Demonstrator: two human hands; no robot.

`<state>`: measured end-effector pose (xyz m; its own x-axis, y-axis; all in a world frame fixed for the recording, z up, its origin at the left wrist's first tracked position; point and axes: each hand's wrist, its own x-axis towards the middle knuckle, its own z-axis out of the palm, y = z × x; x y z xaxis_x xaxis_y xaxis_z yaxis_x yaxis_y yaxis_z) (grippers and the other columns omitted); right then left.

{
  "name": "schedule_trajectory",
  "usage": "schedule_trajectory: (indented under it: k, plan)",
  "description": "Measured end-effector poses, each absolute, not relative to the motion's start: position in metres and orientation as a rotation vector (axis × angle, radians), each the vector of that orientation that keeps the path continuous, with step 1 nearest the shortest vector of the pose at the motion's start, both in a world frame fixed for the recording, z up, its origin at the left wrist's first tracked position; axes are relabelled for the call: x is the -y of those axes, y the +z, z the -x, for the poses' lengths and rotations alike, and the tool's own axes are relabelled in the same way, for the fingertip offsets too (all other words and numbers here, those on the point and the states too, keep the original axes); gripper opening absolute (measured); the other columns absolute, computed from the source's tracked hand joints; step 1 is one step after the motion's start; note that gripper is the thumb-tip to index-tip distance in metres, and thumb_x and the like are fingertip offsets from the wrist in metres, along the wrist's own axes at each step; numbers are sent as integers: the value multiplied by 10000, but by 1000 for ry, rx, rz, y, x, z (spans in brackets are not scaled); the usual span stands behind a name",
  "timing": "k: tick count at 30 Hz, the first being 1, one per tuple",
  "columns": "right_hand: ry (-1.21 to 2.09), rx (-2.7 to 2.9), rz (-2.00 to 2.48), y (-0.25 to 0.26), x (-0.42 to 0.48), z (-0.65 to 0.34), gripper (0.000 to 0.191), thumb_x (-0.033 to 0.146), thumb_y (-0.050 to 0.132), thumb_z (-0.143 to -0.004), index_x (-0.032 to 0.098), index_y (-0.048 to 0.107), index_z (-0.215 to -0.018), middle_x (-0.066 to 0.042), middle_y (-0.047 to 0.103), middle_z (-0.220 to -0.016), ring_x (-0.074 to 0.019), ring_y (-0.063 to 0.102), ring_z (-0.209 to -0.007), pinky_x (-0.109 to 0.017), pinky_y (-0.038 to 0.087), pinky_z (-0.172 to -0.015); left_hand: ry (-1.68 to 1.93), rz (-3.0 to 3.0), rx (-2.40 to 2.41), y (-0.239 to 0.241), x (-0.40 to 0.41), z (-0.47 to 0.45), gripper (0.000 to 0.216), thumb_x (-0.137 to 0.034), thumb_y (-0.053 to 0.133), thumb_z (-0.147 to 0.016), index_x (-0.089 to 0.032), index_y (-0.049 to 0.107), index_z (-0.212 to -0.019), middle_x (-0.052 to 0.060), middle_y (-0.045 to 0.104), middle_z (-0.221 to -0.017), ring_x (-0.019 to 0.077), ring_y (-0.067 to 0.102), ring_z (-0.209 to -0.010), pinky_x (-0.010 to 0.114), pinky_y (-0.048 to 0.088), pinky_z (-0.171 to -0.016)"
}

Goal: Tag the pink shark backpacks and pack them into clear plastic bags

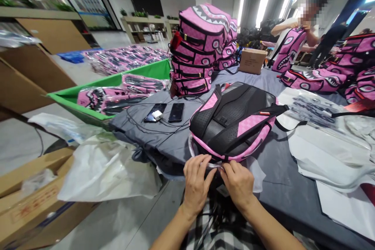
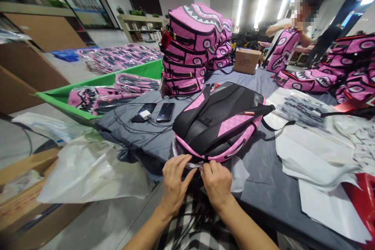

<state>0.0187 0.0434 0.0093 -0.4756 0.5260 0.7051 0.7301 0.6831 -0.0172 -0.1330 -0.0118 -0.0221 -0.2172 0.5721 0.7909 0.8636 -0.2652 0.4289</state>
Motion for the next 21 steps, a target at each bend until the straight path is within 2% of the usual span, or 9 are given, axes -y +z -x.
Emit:
schedule_trajectory:
  k: [2,4,8,15,16,18,20,21]
  plan:
    - [-355,2211,942,10,-45,-22,294,165,463,-1040,208,636,-807,-19,590,-694,-172,540,-640,-318,335,-618,-1367,1950,1627,-11,-2,147,228,-232,589,-978,-231,640,-1200,74,685,-1067,230,623,-1047,433,485,-1005]
    - [-339,2224,927,13,-46,-26,284,147,465,-1036,209,643,-823,-23,592,-712,-176,539,-659,-314,335,-626,-1381,2120,1537,-5,-10,156,133,-218,563,-988,-225,661,-1078,55,688,-966,204,637,-952,373,525,-910]
    - [-392,2187,946,17,-47,-22,309,140,419,-1050,193,639,-840,-35,593,-725,-178,534,-668,-318,338,-631,-1554,2321,1627,-6,-15,159,175,-286,505,-1018,-213,641,-935,36,678,-836,169,637,-769,285,516,-725]
    - [-497,2038,911,15,-54,-14,382,244,555,-1028,217,562,-647,3,524,-581,-149,464,-549,-338,313,-585,-1871,2095,2150,2,-19,148,221,-348,513,-933,-229,603,-770,9,644,-753,186,602,-687,297,463,-688]
    - [-471,2079,857,15,-53,-16,328,240,568,-1025,211,607,-701,2,559,-605,-146,479,-564,-334,322,-590,-1885,2095,2199,5,-20,148,209,-346,534,-908,-228,601,-749,6,646,-739,186,596,-677,296,455,-679]
    - [-438,2217,700,14,-48,-18,186,202,539,-1035,189,695,-934,-30,685,-772,-156,549,-663,-331,358,-624,-1901,2088,2265,9,-23,149,174,-315,574,-855,-223,597,-709,-1,645,-701,180,586,-653,290,439,-658]
    - [-466,2317,597,13,-44,-17,240,140,461,-1045,150,678,-1145,-72,741,-981,-180,586,-776,-344,383,-657,-1901,2065,2272,10,-24,150,137,-257,587,-817,-219,592,-685,-9,638,-668,172,582,-625,284,435,-635]
    - [-494,2332,603,12,-44,-16,275,116,428,-1043,130,665,-1183,-86,742,-1046,-192,586,-803,-353,385,-662,-1896,2043,2237,8,-23,151,122,-230,586,-817,-217,598,-696,-11,641,-672,169,587,-619,281,441,-625]
